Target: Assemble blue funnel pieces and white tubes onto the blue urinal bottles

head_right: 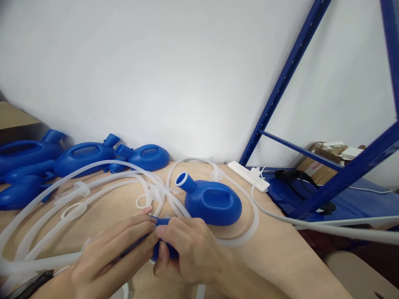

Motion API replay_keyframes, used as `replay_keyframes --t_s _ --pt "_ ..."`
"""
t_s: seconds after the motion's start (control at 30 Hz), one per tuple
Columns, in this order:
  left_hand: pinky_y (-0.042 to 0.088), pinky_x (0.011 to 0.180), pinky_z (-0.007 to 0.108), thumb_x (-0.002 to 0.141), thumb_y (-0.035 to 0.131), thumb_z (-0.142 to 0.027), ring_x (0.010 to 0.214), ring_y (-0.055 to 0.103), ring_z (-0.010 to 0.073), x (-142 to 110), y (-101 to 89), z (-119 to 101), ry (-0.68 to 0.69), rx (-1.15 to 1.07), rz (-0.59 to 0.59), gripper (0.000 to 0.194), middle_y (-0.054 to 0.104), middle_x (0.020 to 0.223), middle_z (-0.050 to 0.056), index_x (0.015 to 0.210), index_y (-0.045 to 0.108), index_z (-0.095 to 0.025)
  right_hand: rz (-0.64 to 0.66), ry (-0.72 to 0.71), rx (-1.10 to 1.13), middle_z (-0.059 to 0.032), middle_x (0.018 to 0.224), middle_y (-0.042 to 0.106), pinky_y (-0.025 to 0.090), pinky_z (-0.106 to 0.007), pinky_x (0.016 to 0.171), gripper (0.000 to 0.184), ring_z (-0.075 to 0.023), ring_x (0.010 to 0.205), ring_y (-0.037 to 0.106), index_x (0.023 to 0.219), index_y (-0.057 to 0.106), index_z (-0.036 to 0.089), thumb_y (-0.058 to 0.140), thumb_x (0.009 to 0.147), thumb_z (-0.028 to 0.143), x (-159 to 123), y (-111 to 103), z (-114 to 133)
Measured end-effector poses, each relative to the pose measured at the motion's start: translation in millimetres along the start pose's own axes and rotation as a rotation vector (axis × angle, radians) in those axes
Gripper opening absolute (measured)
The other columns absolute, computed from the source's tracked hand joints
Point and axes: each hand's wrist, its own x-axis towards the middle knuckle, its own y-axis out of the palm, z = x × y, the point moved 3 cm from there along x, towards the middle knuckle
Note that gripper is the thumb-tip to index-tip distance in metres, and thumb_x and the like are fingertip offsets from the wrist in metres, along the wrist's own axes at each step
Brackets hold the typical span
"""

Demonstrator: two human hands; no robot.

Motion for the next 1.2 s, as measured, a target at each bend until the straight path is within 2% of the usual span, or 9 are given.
replay_keyframes --t_s 0.1,0.27,0.43,0.63,0.8,0.97,1.2 --pt "0.052 0.114 0.030 0.105 0.048 -0.017 0.130 0.064 0.0226 0.5 -0.4 -0.5 0.008 0.039 -0.005 0.033 0.075 0.121 0.011 0.132 0.066 -0.013 -0.030 -0.014 -0.011 0.0038 0.064 0.058 0.037 -0.027 0.041 0.038 -0.0144 0.047 0.051 0.115 0.052 0.024 0.048 0.082 0.005 2.7 -1.2 1.3" --pt "0.060 0.105 0.033 0.105 0.045 -0.014 0.115 0.070 0.0226 11.1 -1.1 -3.6 0.057 0.042 -0.056 0.030 0.077 0.106 0.011 0.125 0.068 -0.011 -0.063 -0.024 -0.096 0.0049 0.062 0.060 0.040 -0.026 0.043 0.042 -0.0146 0.047 0.054 0.115 0.049 0.025 0.050 0.078 0.005 3.6 -0.6 4.9" --pt "0.059 0.102 0.030 0.107 0.042 -0.014 0.108 0.069 0.0206 25.6 -6.2 -5.8 0.076 0.108 -0.066 0.026 0.075 0.098 0.009 0.109 0.068 -0.012 -0.164 -0.065 -0.162 0.0059 0.059 0.059 0.040 -0.025 0.043 0.042 -0.0129 0.044 0.052 0.112 0.052 0.021 0.047 0.074 0.002 4.9 -0.9 7.0" --pt "0.062 0.085 0.026 0.110 0.036 -0.016 0.091 0.071 0.0177 37.8 -11.1 -6.3 0.041 0.091 -0.039 0.028 0.073 0.091 0.007 0.105 0.064 -0.016 -0.142 -0.070 -0.204 0.0052 0.061 0.065 0.045 -0.025 0.044 0.047 -0.0145 0.046 0.059 0.114 0.052 0.020 0.049 0.070 0.003 4.4 -2.8 8.5" --pt "0.061 0.073 0.029 0.107 0.045 -0.017 0.082 0.070 0.0184 35.5 -4.6 -4.7 -0.031 0.003 -0.037 0.020 0.071 0.089 0.007 0.101 0.064 -0.017 -0.122 -0.095 -0.230 0.0041 0.065 0.070 0.048 -0.026 0.046 0.051 -0.0144 0.047 0.063 0.118 0.052 0.018 0.048 0.069 0.004 3.1 -3.8 7.6" --pt "0.058 0.069 0.028 0.102 0.053 -0.014 0.078 0.068 0.0170 30.5 3.9 0.6 -0.097 -0.067 0.025 0.017 0.070 0.090 0.007 0.090 0.063 -0.017 -0.079 -0.099 -0.313 0.0039 0.064 0.070 0.050 -0.027 0.048 0.046 -0.0147 0.047 0.064 0.117 0.053 0.017 0.049 0.073 0.006 0.2 -2.5 6.7" --pt "0.056 0.069 0.031 0.100 0.057 -0.014 0.076 0.064 0.0182 26.9 7.7 7.0 -0.100 -0.118 0.088 0.012 0.068 0.085 0.006 0.092 0.065 -0.017 -0.035 -0.067 -0.316 0.0020 0.069 0.074 0.052 -0.028 0.050 0.046 -0.0159 0.050 0.067 0.121 0.053 0.018 0.048 0.077 0.008 -5.9 0.8 3.5"
